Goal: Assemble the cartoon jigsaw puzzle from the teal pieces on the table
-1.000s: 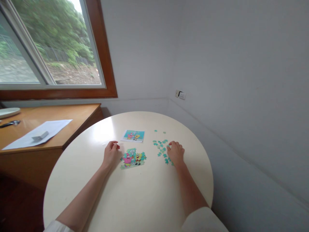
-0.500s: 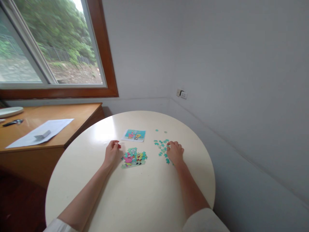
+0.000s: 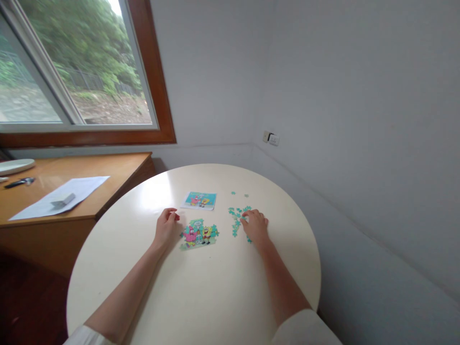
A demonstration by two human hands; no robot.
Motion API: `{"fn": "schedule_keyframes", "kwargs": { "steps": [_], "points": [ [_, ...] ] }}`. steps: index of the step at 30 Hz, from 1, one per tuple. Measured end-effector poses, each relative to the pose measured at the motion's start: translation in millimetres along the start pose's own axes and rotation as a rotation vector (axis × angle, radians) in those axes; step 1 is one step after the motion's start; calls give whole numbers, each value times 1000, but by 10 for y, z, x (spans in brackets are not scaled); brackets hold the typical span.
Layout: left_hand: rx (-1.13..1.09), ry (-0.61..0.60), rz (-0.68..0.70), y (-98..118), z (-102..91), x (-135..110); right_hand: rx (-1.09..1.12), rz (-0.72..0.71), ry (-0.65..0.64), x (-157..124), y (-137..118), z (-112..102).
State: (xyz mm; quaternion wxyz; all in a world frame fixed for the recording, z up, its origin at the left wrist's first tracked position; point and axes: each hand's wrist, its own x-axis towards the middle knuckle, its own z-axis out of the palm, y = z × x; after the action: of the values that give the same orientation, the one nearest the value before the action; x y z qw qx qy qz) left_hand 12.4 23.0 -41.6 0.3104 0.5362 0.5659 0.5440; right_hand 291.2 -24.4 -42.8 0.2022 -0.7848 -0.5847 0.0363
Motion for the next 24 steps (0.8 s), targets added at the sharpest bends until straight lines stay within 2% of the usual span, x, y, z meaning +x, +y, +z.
{"fn": "schedule_keyframes", "kwargs": {
  "steps": [16,24],
  "points": [
    [1,-4,-7,8,-3,-4,16,-18,4,18,7,62],
    [-8,-4,-5,25,-8,-5,111,-70,7,40,24,69]
  ]
}}
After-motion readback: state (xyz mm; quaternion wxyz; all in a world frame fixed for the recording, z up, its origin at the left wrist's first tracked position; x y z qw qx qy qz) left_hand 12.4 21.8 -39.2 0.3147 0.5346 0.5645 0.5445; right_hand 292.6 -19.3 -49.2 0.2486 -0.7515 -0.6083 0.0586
